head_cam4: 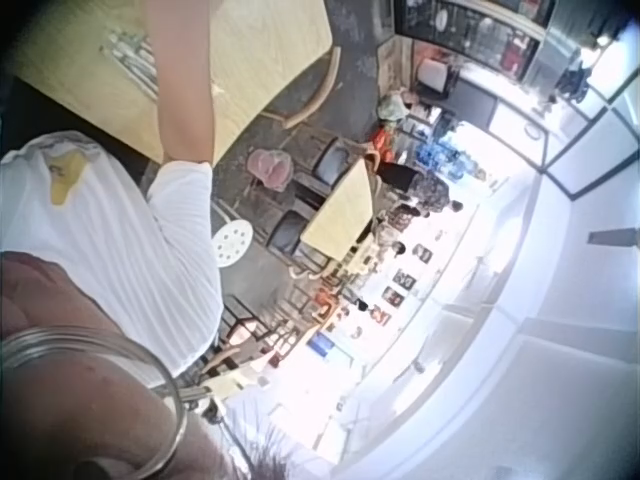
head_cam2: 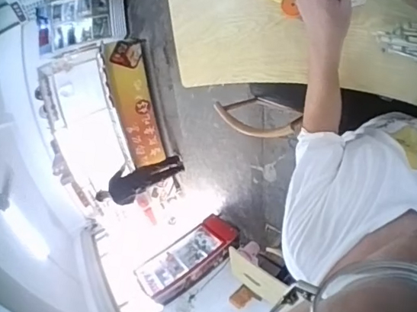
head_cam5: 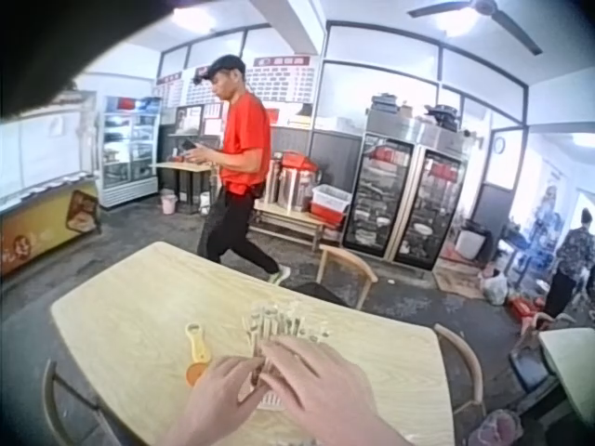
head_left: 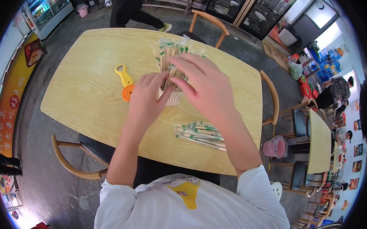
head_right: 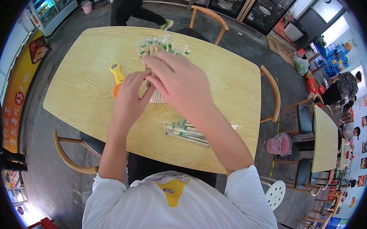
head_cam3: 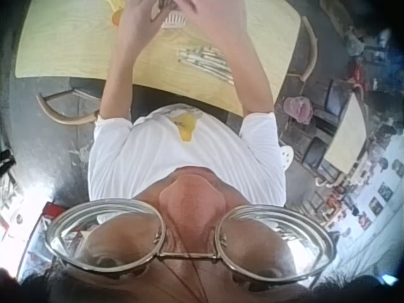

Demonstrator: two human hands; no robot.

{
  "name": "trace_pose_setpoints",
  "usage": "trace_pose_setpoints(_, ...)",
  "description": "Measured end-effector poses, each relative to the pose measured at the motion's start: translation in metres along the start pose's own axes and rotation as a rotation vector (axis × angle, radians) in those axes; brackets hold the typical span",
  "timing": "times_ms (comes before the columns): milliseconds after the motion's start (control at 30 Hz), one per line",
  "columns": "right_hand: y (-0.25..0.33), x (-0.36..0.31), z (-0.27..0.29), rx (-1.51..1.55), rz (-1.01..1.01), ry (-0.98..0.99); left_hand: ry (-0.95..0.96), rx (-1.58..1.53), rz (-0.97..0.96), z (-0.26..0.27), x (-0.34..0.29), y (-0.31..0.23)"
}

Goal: Gathering and organizing wrapped disposable chopsticks into a container on a restaurant table.

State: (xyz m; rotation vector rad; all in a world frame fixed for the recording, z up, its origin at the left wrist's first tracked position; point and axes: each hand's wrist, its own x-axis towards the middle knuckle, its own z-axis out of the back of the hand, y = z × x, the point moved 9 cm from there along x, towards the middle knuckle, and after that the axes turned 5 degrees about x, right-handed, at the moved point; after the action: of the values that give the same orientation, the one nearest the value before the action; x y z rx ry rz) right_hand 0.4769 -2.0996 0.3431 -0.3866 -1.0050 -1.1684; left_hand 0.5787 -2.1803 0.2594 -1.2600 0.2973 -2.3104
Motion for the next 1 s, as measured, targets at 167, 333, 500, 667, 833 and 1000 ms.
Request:
trace_pose_setpoints(167, -0.053, -0.078, 0.038, 0.074, -0.456, 0.089, 0.057, -0.147, 0.175, 0.022, -0.045, 0.005)
trace_pose_setpoints(333, -0.094, -0.199, 0.003, 0.122, -0.673, 0.471, 0.461, -0.433, 0.265, -0.045, -0.09, -0.004)
trace_pose_setpoints(500, -0.085, -0.221, -0.009, 0.106, -0.575, 0.536, 0.581, -0.129, 0.052, -0.085, -0.104, -0.022)
trace_pose_setpoints(667, -0.083, -0.211, -0.008, 0.105, -0.612, 0.563, 0.608, -0.153, 0.051, -0.096, -0.103, -0.024)
trace_pose_setpoints(833, -0.089, -0.215, -0.008, 0.149, -0.711, 0.601, 0.602, -0.218, 0.046, -0.091, -0.099, -0.027)
trace_pose_setpoints(1000, -0.085, -0.209, -0.009, 0.144, -0.556, 0.564, 0.599, -0.284, 0.083, -0.088, -0.098, -0.028)
